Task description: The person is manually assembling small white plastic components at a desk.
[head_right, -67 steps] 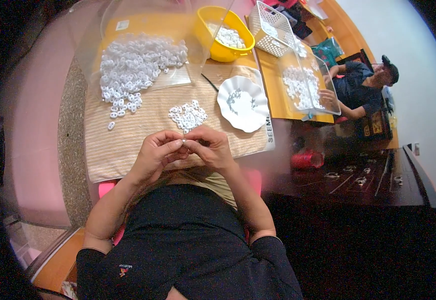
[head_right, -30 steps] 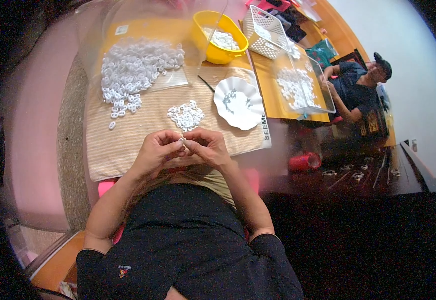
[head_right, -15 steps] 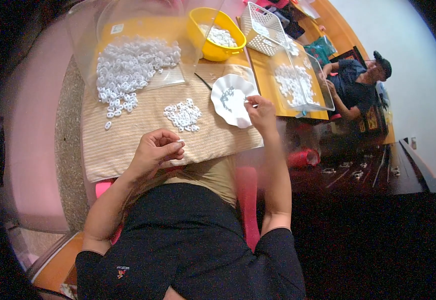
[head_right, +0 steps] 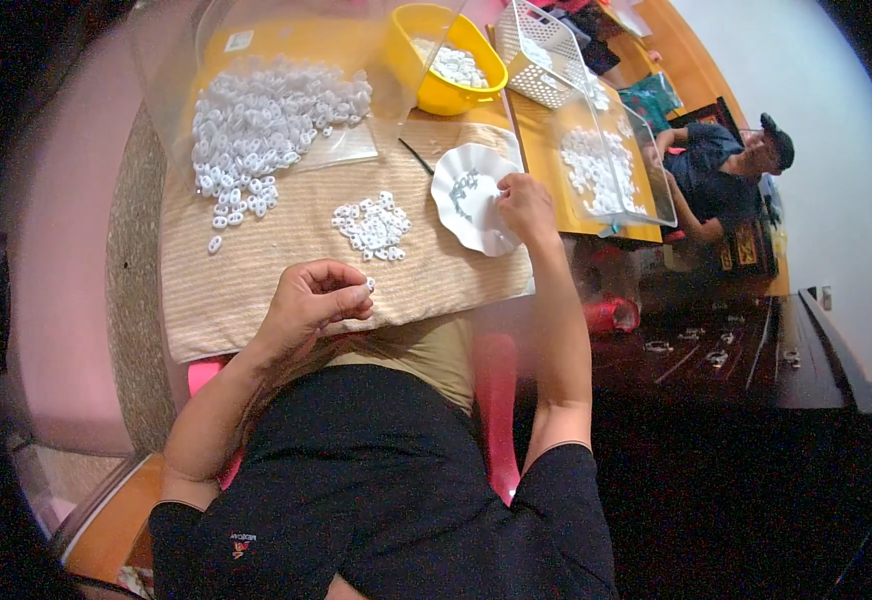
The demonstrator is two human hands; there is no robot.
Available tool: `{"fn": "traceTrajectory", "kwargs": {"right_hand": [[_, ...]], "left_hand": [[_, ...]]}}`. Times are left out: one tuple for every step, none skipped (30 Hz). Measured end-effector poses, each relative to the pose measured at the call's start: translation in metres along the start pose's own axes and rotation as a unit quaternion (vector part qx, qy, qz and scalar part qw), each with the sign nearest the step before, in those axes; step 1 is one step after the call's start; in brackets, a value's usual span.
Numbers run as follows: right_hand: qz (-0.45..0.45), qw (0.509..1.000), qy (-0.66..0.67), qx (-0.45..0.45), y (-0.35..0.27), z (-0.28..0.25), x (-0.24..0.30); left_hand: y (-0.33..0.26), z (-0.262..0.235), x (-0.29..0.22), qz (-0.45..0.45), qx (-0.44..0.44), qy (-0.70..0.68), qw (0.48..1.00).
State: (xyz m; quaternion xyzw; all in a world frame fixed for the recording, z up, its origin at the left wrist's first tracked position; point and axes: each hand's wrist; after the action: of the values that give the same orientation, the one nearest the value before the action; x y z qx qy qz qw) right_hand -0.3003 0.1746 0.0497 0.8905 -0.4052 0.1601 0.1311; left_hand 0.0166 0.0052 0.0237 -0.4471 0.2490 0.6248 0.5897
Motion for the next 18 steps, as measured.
{"fn": "traceTrajectory", "kwargs": {"right_hand": [[0.009, 1.0, -0.005, 0.003, 0.0012, 0.0008, 0.0004], [0.017, 1.0, -0.011, 0.006, 0.0019, 0.0016, 0.0007], [0.017, 1.0, -0.01, 0.007, 0.0019, 0.0025, 0.0007], [0.012, 1.0, -0.016, 0.001, 0.0023, 0.0041, 0.0002], [0.007, 1.0, -0.022, -0.004, 0.0026, 0.0055, -0.0004], [0.007, 1.0, -0.022, -0.002, 0.0036, 0.0064, -0.001], [-0.005, 1.0, -0.025, 0.004, 0.0045, 0.0058, -0.0021], [-0.017, 0.999, -0.029, 0.011, 0.005, 0.0055, -0.0031], [-0.016, 0.999, -0.028, 0.011, 0.005, 0.0056, -0.0041], [-0.012, 0.999, -0.031, 0.017, 0.0054, 0.0056, -0.0033], [-0.008, 0.999, -0.034, 0.023, 0.0053, 0.0052, -0.0027], [-0.007, 0.999, -0.034, 0.023, 0.0046, 0.0039, -0.0024], [-0.004, 0.998, -0.034, 0.043, 0.0037, 0.0023, -0.0007], [-0.001, 0.997, -0.034, 0.063, 0.0026, 0.0011, 0.001], [-0.001, 0.997, -0.033, 0.063, 0.0015, 0.0011, 0.0029], [-0.006, 0.997, -0.027, 0.07, 0.0003, 0.0018, 0.004], [-0.01, 0.997, -0.02, 0.077, -0.0014, 0.0025, 0.0049], [-0.009, 0.997, -0.018, 0.078, -0.0044, 0.0026, 0.005]], "left_hand": [[0.0002, 0.0001, -0.0002, -0.005, -0.003, -0.004, 1.0], [0.0003, 0.0001, -0.0004, -0.01, -0.005, -0.007, 1.0], [0.0003, 0.0002, -0.0007, -0.011, -0.006, -0.007, 1.0], [0.0006, -0.0004, -0.0007, -0.015, -0.009, -0.007, 1.0], [0.0008, -0.001, -0.0007, -0.019, -0.013, -0.006, 1.0], [0.0007, -0.0015, -0.001, -0.02, -0.013, -0.007, 1.0], [0.0003, -0.001, -0.0015, -0.02, -0.014, -0.007, 1.0], [0.0001, -0.0005, -0.0017, -0.02, -0.014, -0.008, 1.0], [0.0001, -0.0002, -0.0015, -0.021, -0.013, -0.007, 1.0], [0.0002, -0.0003, -0.0012, -0.021, -0.011, -0.008, 1.0], [0.0004, -0.0004, -0.0008, -0.021, -0.008, -0.009, 1.0], [0.0004, -0.0005, -0.0001, -0.021, -0.007, -0.008, 1.0], [0.0005, -0.0008, 0.0009, -0.02, -0.008, -0.019, 1.0], [0.0003, -0.001, 0.0014, -0.019, -0.008, -0.03, 0.999], [-0.0003, -0.0006, 0.0001, -0.02, -0.009, -0.029, 0.999], [-0.0009, 0.0005, -0.0024, -0.02, -0.022, -0.029, 0.999], [-0.0007, 0.0015, -0.0037, -0.022, -0.035, -0.03, 0.999], [0.0003, 0.0022, -0.0034, -0.023, -0.036, -0.029, 0.999]]}}
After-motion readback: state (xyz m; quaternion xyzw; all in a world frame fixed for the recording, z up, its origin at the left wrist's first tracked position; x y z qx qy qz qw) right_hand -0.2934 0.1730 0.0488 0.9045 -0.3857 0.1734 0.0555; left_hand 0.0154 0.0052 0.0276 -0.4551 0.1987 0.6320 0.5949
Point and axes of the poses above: each hand's wrist, its own y-axis towards the middle knuckle, its own z-axis out of the palm, x = y × z, and after that the axes turned 13 degrees about y, right-handed
